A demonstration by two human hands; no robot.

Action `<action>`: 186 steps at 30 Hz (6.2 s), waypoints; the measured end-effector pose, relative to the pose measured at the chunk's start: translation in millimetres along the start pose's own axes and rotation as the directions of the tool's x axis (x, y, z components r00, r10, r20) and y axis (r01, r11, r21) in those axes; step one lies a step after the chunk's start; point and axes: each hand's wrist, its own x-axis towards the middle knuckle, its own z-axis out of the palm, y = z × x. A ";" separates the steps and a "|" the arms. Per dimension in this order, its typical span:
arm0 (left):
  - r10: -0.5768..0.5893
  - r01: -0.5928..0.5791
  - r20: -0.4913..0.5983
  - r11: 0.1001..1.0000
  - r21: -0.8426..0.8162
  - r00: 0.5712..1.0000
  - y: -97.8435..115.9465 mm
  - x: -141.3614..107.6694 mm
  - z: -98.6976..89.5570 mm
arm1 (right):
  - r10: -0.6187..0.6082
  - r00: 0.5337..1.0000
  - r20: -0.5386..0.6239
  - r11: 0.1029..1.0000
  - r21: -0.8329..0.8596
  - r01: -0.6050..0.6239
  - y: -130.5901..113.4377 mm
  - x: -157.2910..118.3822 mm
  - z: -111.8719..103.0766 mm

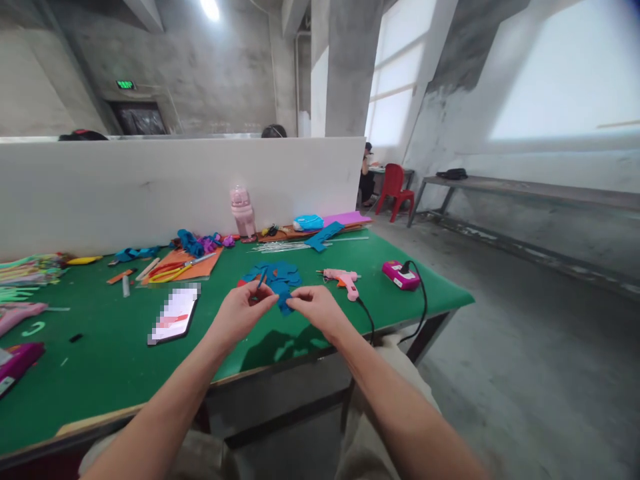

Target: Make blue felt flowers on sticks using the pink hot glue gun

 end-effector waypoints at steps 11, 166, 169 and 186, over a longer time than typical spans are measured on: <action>-0.044 0.082 0.132 0.950 -0.301 0.990 2.8 -14.2 20.3 | 0.128 0.941 -0.314 0.936 0.353 -0.009 -4.2 5.5 -11.7; -0.140 0.063 -0.013 0.523 -0.850 0.990 -1.7 -6.5 30.9 | 0.051 0.997 -0.052 0.876 0.481 -0.019 -16.0 -12.9 20.8; -0.120 0.092 0.038 0.486 -0.869 0.992 -2.5 -6.3 30.5 | 0.077 0.996 -0.035 0.838 0.543 -0.046 -17.1 -13.0 20.8; -0.072 0.106 0.081 0.482 -0.870 0.994 -6.3 -3.3 26.5 | -0.029 0.997 -0.076 0.915 0.400 0.057 -13.6 -16.7 23.8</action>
